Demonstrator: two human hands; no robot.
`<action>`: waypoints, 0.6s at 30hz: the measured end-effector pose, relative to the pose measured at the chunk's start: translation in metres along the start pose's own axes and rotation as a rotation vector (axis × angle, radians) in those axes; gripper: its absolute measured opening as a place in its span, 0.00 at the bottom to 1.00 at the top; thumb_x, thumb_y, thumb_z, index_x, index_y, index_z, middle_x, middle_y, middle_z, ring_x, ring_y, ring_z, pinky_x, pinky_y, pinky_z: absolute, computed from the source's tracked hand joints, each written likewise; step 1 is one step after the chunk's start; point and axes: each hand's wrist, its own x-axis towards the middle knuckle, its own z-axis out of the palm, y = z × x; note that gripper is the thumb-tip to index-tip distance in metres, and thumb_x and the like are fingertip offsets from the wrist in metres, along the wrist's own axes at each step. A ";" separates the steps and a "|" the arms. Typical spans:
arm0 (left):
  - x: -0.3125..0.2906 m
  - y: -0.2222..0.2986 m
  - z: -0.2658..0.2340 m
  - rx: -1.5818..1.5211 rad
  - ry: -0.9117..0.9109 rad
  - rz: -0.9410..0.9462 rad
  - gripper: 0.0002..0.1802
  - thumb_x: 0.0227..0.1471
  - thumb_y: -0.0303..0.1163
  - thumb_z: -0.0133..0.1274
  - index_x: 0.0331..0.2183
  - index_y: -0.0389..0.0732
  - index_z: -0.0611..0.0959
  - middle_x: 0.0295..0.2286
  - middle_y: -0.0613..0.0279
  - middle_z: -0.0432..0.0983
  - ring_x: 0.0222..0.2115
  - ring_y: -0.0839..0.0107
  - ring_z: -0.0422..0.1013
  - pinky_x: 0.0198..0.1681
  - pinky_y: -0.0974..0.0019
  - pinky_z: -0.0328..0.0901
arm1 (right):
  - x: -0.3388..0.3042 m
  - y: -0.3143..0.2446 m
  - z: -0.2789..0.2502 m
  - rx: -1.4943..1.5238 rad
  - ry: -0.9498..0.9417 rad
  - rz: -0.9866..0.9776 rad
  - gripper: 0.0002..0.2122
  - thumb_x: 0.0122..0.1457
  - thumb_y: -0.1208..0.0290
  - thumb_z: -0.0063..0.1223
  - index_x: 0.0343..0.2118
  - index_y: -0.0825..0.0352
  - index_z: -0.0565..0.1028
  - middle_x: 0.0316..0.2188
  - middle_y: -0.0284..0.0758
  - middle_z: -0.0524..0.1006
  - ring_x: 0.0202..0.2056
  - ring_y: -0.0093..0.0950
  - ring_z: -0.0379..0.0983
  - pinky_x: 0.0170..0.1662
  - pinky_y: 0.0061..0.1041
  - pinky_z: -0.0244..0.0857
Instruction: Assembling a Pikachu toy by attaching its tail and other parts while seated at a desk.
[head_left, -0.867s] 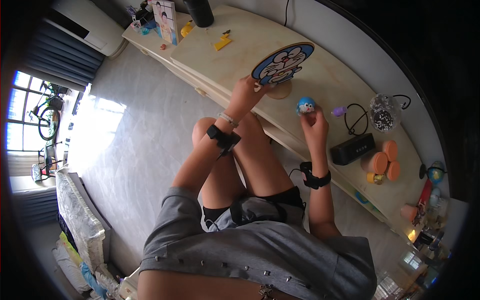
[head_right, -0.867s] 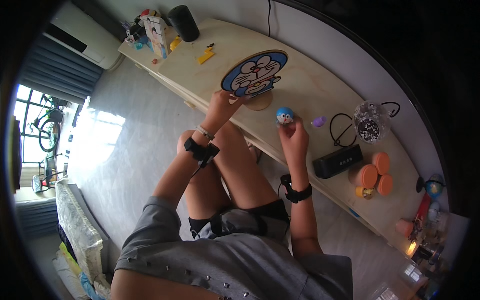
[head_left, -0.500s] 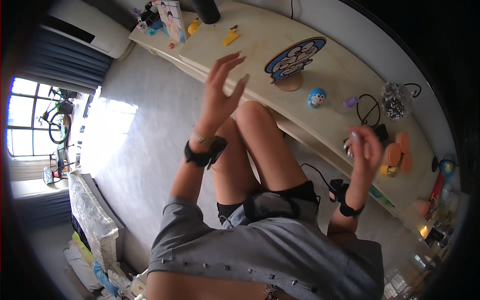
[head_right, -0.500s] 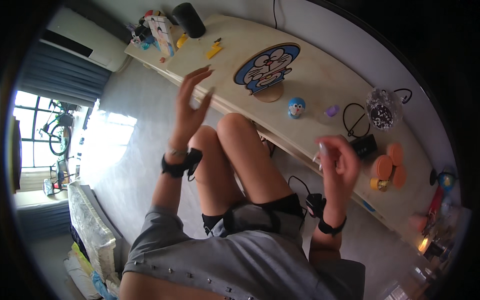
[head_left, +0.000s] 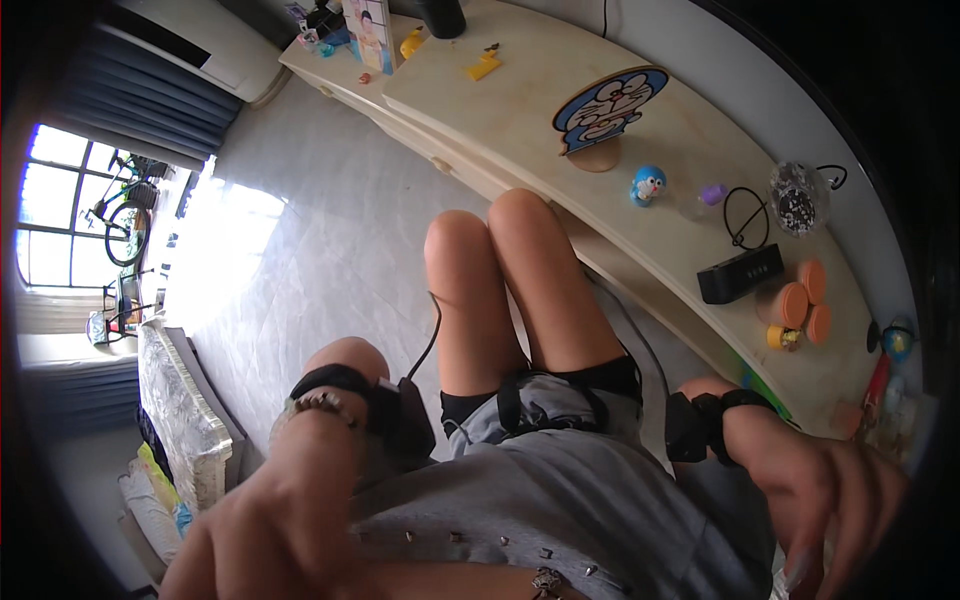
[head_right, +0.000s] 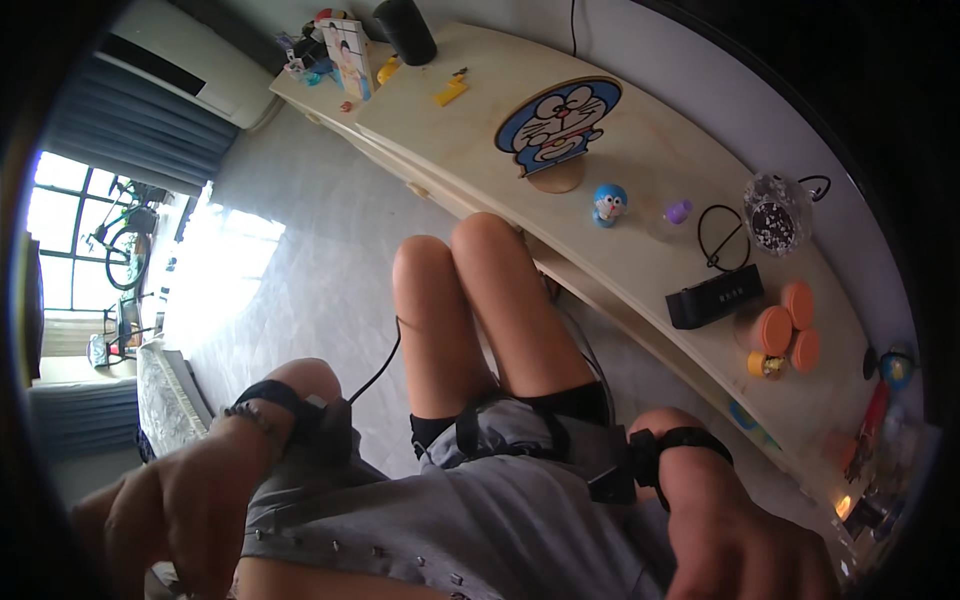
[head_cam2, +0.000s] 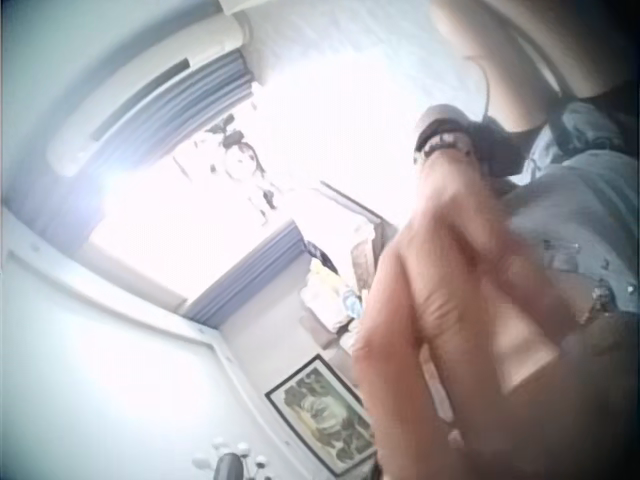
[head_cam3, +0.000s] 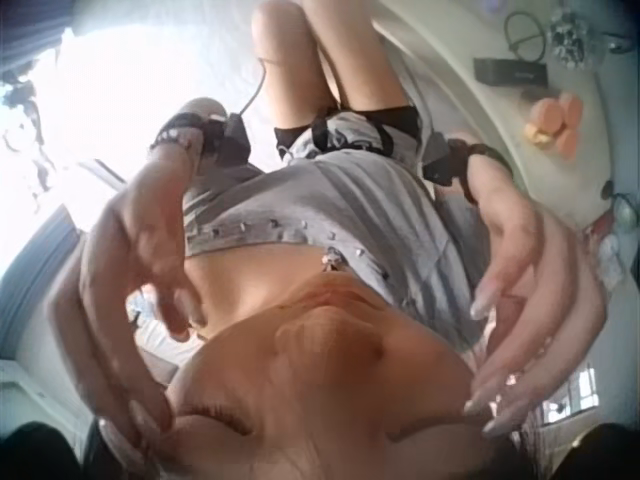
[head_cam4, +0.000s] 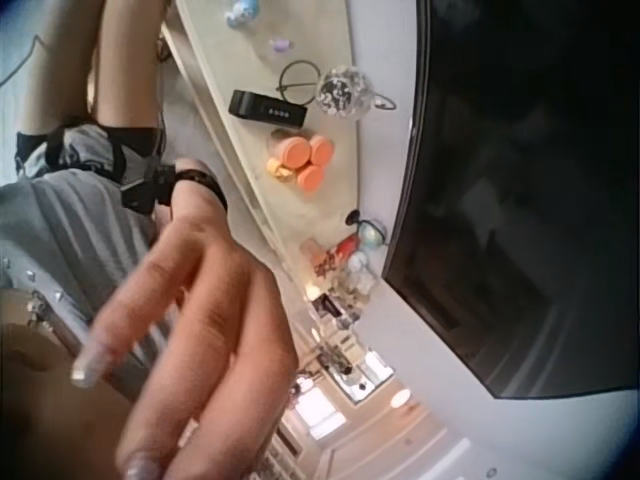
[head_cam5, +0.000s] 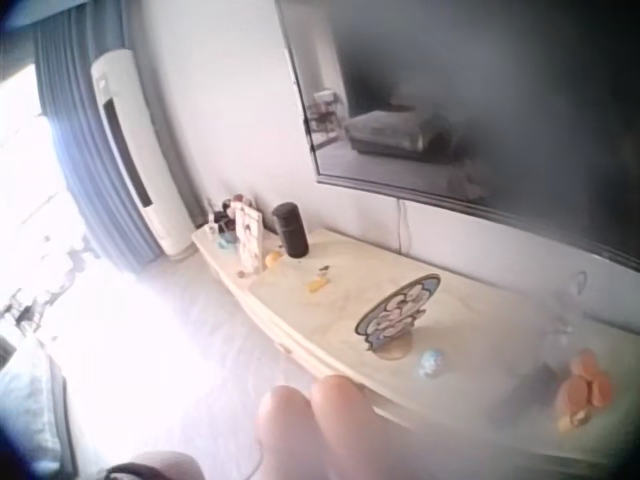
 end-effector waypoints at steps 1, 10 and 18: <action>0.000 0.007 0.002 -0.044 -0.044 -0.078 0.15 0.47 0.26 0.46 0.40 0.51 0.75 0.43 0.69 0.64 0.46 0.80 0.60 0.45 0.65 0.62 | -0.010 -0.011 -0.002 0.041 -0.035 0.065 0.09 0.45 0.78 0.54 0.30 0.57 0.74 0.35 0.21 0.71 0.39 0.12 0.67 0.43 0.21 0.57; -0.040 -0.015 -0.020 -0.009 -0.338 0.603 0.13 0.47 0.26 0.39 0.26 0.38 0.80 0.23 0.59 0.75 0.26 0.73 0.72 0.24 0.74 0.64 | 0.001 0.052 -0.016 -0.107 -0.377 -0.465 0.03 0.48 0.66 0.46 0.23 0.57 0.70 0.22 0.28 0.66 0.24 0.19 0.64 0.23 0.23 0.57; -0.091 -0.175 -0.157 -0.604 0.708 0.018 0.16 0.49 0.37 0.37 0.33 0.35 0.70 0.20 0.65 0.63 0.22 0.73 0.60 0.25 0.74 0.56 | 0.057 0.258 -0.106 -0.632 0.415 0.532 0.08 0.48 0.79 0.45 0.33 0.69 0.71 0.23 0.34 0.72 0.26 0.23 0.70 0.30 0.18 0.63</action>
